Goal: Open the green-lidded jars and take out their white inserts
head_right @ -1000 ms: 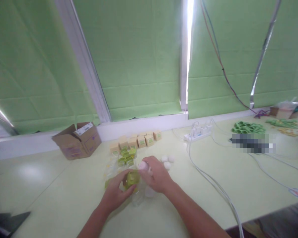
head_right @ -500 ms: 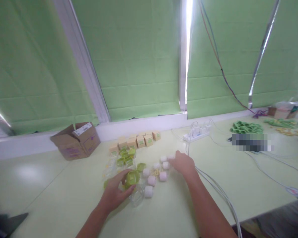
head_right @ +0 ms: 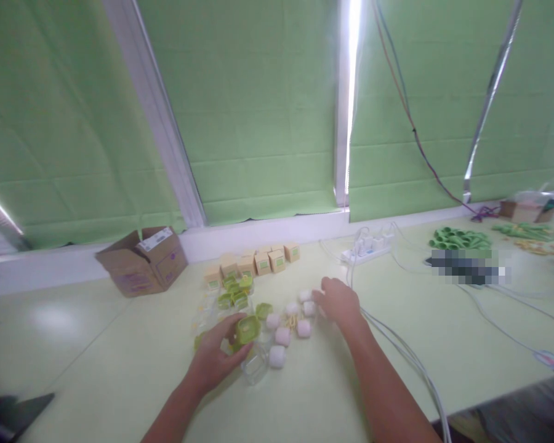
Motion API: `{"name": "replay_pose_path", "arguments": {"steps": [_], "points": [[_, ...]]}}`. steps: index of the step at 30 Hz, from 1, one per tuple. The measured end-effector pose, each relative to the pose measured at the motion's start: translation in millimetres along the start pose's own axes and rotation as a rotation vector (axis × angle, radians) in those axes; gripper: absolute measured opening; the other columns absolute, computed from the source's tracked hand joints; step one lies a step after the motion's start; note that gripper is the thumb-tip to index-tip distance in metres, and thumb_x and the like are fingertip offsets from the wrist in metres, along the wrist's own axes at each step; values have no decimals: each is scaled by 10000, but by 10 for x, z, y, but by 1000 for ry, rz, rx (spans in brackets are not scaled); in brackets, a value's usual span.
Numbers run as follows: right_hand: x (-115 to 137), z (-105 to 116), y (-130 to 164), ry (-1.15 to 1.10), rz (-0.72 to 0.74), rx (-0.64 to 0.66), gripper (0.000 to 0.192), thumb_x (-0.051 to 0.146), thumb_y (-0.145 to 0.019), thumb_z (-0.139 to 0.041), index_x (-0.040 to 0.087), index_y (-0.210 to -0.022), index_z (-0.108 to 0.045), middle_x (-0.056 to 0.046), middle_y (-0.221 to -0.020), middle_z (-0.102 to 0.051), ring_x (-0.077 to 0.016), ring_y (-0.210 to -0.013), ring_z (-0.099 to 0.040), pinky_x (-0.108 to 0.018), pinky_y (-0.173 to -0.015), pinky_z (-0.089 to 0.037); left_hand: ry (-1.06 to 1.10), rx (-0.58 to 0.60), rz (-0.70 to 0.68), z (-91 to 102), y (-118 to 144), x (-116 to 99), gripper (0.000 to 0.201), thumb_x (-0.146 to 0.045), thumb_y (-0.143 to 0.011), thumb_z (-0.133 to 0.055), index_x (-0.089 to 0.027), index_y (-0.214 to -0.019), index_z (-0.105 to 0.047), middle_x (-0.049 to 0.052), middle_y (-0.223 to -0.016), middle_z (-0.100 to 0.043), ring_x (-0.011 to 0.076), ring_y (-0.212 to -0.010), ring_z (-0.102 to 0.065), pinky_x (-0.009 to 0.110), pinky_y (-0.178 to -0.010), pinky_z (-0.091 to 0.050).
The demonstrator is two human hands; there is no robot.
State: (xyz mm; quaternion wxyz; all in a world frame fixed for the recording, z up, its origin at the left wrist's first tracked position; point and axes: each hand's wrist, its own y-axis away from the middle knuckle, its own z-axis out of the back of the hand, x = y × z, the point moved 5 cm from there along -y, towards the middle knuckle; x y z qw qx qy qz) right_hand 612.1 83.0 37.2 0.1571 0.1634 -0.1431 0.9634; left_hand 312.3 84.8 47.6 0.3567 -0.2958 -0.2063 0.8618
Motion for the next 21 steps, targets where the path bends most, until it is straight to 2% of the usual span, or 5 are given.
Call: {"name": "replay_pose_path", "arguments": {"steps": [2,5,8,15,21], "points": [[257,92,92,-177,237,-122,279,423,-882,-463,186,-914,-607,-50,-830,-587,-156,-770,-543,-275,-687,-372,10,-12,-8,-5,4,5,437,-310,-755,-629,-178,-1159,-527,73,-1075,-637,161,-840,-624,275,-738,-531],[724,95,362,-422,651,-127,209,351,-889,-500,195,-879,-639,-31,-813,-554,-118,-757,-517,-241,-706,-371,23,-10,-16,-11,1,4,430,-305,-754,-635,-177,-1150,-531,74,-1069,-640,167,-862,-627,270,-735,-534],[1080,14,637,-454,897,-153,169,306,-871,-541,211,-930,-666,-31,-780,-507,-117,-725,-469,-232,-642,-337,39,0,-22,-20,-9,-6,435,-289,-747,-642,-179,-1152,-528,67,-1064,-641,164,-873,-627,281,-768,-533],[1296,-90,786,-312,943,-300,79,242,-814,-611,201,-772,-663,-10,-702,-454,-115,-673,-377,-259,-579,-221,39,76,-81,-99,3,-78,467,-212,-716,-649,-200,-1166,-525,51,-1093,-635,176,-972,-615,316,-873,-511],[1283,-158,746,-316,940,-259,39,209,-766,-658,199,-731,-672,0,-691,-470,-104,-672,-396,-248,-587,-223,10,51,-137,-121,21,-84,468,-220,-715,-659,-209,-1167,-539,46,-1094,-642,168,-973,-615,297,-870,-510]]}}
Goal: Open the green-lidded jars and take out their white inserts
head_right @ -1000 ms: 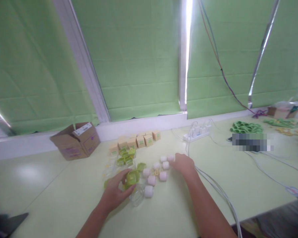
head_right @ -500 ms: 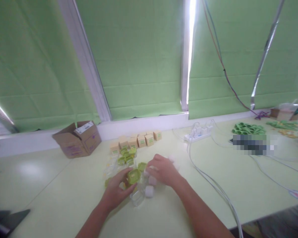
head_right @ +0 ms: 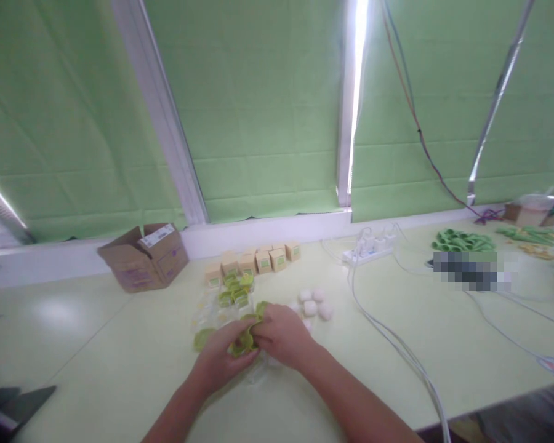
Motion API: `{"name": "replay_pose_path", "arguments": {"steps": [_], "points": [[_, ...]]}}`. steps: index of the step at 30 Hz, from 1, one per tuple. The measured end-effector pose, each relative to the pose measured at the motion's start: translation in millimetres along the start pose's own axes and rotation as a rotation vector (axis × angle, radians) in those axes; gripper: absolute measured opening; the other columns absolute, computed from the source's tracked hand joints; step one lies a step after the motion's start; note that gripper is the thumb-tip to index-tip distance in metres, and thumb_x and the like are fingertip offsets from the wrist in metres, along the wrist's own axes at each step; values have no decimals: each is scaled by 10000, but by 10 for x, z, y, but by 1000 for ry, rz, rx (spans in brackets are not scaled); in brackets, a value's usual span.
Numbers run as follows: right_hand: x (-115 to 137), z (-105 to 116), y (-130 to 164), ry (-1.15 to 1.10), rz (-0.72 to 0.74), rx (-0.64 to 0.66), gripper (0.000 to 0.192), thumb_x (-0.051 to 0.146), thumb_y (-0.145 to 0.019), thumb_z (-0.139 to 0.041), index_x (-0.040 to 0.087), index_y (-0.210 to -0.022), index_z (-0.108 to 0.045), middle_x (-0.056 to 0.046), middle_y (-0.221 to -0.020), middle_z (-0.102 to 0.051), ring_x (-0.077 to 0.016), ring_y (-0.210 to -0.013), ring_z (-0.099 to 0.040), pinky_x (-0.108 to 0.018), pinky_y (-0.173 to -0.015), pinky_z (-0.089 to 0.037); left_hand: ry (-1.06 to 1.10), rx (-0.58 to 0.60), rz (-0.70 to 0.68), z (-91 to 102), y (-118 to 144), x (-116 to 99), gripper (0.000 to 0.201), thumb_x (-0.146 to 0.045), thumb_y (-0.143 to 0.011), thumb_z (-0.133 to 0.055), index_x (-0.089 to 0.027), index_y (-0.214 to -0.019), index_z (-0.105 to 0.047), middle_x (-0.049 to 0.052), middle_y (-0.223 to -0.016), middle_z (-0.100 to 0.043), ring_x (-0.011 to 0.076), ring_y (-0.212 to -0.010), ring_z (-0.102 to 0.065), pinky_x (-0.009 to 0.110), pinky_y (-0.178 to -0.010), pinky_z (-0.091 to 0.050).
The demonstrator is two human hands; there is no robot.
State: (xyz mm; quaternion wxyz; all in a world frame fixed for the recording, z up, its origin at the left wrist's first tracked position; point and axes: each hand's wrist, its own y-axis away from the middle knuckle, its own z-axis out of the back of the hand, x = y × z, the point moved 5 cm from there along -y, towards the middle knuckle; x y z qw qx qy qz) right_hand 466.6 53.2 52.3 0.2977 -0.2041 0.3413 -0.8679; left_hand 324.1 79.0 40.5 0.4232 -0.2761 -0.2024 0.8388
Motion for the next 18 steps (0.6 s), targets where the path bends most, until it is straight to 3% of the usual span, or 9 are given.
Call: {"name": "replay_pose_path", "arguments": {"steps": [8,18], "points": [[15,-47,10,121,-1,87,91,245,-816,-599,185,-754,-630,-10,-735,-515,-127,-695,-422,-273,-614,-239,3,-5,-28,11,-13,-26,434,-212,-722,-638,-200,-1148,-557,71,-1095,-639,189,-1000,-608,311,-877,-506],[20,-63,26,119,7,125,95,233,-863,-535,184,-873,-615,-24,-790,-546,-143,-732,-445,-280,-644,-266,29,-25,-11,36,-42,-39,446,-193,-709,-646,-198,-1147,-562,61,-1108,-645,181,-1005,-614,299,-886,-509]]}}
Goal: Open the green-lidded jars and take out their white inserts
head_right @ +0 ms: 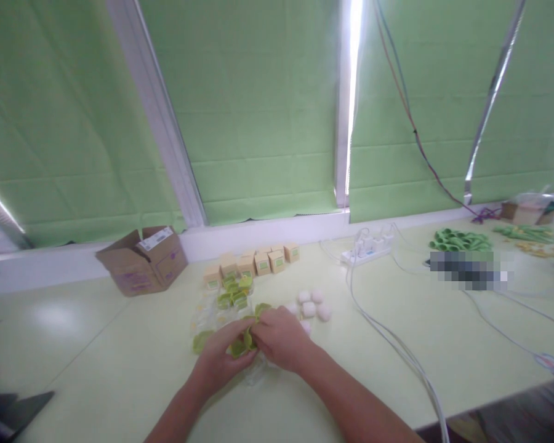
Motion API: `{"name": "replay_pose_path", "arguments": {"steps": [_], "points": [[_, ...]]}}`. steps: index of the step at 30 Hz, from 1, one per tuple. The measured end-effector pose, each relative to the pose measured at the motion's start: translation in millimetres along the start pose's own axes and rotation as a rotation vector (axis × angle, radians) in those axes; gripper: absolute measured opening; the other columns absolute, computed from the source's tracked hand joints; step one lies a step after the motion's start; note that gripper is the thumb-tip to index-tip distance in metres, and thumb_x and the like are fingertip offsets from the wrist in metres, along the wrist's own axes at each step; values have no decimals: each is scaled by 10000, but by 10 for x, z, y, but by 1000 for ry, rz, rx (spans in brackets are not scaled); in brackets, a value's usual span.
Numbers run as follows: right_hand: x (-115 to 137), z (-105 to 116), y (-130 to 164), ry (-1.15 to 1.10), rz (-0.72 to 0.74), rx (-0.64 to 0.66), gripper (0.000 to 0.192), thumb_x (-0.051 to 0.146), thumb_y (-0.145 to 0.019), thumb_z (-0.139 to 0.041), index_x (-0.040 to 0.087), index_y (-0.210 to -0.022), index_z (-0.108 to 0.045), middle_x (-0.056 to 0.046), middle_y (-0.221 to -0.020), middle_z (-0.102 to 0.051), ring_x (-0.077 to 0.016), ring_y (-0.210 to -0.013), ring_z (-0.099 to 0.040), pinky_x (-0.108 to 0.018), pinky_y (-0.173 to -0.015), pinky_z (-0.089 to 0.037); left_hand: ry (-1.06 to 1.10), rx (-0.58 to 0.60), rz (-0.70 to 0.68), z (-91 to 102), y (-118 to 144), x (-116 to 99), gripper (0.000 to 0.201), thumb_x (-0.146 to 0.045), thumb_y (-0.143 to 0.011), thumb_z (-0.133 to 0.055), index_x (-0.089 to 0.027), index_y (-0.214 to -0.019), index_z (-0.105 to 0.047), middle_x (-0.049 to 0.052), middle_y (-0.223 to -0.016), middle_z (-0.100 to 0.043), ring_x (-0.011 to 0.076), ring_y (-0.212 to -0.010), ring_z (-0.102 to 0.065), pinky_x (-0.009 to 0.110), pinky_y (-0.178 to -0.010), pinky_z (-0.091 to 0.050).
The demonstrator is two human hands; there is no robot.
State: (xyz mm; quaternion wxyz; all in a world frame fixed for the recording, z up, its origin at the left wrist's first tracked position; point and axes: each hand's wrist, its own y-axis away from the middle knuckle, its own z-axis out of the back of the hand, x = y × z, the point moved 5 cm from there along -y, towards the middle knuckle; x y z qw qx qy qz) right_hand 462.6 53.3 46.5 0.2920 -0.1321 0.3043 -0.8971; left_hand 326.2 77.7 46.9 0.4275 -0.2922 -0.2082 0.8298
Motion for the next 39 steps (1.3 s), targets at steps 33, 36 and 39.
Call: {"name": "replay_pose_path", "arguments": {"steps": [33,36,39], "points": [[16,9,3,-45,40,113,125,204,-882,-495,158,-953,-586,-54,-910,-576,-156,-847,-489,-278,-682,-297,-5,53,-9,-12,33,49,496,-202,-719,-655,-209,-1205,-555,82,-1164,-622,205,-1078,-589,349,-952,-488],[9,-6,11,-54,42,92,134,217,-893,-485,165,-962,-587,-49,-904,-579,-154,-847,-492,-281,-686,-298,-10,68,4,-14,41,61,491,-211,-723,-651,-220,-1206,-564,75,-1163,-626,206,-1071,-596,342,-948,-491],[-14,-9,13,-59,40,46,119,240,-886,-511,180,-932,-602,-32,-885,-584,-145,-828,-497,-280,-679,-293,-5,60,-2,-3,45,59,496,-213,-719,-659,-224,-1206,-568,68,-1158,-631,203,-1065,-600,333,-943,-494]]}}
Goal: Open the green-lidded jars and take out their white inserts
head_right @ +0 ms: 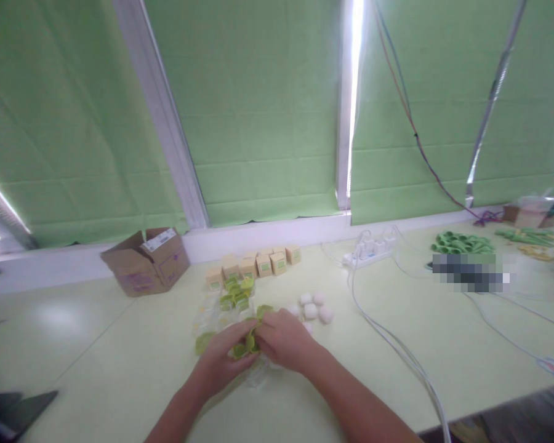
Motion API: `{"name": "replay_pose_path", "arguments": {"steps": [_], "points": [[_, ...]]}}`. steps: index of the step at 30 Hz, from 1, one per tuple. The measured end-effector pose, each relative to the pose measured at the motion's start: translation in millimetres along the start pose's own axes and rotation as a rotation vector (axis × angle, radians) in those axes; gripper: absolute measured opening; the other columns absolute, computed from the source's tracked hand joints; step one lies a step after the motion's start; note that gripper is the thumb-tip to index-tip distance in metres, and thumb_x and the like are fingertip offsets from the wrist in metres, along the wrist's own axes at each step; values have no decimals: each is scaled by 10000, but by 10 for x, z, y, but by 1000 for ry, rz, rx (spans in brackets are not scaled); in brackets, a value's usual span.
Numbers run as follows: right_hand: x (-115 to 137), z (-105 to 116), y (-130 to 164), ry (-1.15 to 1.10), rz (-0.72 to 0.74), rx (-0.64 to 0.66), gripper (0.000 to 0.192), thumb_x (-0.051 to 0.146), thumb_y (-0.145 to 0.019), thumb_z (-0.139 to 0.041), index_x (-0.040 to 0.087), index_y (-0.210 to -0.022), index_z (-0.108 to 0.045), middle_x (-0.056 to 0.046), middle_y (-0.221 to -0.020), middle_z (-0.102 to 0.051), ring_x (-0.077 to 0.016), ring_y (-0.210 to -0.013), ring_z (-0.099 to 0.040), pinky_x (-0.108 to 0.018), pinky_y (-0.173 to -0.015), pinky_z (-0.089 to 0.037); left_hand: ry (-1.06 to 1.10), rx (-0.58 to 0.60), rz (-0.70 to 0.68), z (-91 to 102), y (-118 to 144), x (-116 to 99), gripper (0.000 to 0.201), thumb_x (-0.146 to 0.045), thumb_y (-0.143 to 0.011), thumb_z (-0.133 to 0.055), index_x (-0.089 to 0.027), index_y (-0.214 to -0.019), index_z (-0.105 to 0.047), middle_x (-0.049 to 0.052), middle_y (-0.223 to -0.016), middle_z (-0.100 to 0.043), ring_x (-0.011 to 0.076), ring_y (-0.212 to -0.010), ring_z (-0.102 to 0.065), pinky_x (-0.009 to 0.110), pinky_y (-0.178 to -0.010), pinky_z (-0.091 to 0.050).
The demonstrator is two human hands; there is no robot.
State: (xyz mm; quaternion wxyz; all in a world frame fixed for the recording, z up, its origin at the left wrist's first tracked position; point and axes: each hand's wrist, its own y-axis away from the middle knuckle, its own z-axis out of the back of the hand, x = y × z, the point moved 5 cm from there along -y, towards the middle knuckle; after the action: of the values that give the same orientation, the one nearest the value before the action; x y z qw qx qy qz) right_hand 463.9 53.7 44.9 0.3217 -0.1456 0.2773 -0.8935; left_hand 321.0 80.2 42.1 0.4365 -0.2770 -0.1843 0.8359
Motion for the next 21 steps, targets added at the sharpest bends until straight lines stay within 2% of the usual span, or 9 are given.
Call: {"name": "replay_pose_path", "arguments": {"steps": [6,14,18,21], "points": [[-23,25,-6,60,7,-63,139,307,-836,-602,197,-756,-627,-9,-771,-575,-125,-714,-483,-275,-626,-258,-1,25,6,-15,4,-3,484,-242,-726,-668,-222,-1199,-566,70,-1167,-626,205,-1073,-595,335,-939,-495],[16,11,-4,79,49,-64,92,241,-821,-557,167,-790,-603,-26,-774,-578,-138,-722,-494,-275,-627,-301,-1,8,-33,-14,-5,-26,500,-203,-720,-637,-207,-1208,-527,73,-1161,-620,194,-1066,-591,321,-938,-487],[27,72,8,40,5,-119,46,192,-749,-541,162,-740,-575,-26,-739,-534,-120,-627,-442,-249,-549,-286,40,-1,-14,25,-21,-84,487,-178,-699,-622,-211,-1175,-525,63,-1121,-626,185,-1024,-595,307,-904,-489],[51,170,19,-71,-6,-184,32,174,-729,-512,162,-732,-541,-23,-739,-498,-110,-607,-418,-233,-530,-296,84,-4,14,52,-47,-133,456,-169,-685,-614,-206,-1131,-525,53,-1067,-622,168,-937,-596,286,-825,-500]]}}
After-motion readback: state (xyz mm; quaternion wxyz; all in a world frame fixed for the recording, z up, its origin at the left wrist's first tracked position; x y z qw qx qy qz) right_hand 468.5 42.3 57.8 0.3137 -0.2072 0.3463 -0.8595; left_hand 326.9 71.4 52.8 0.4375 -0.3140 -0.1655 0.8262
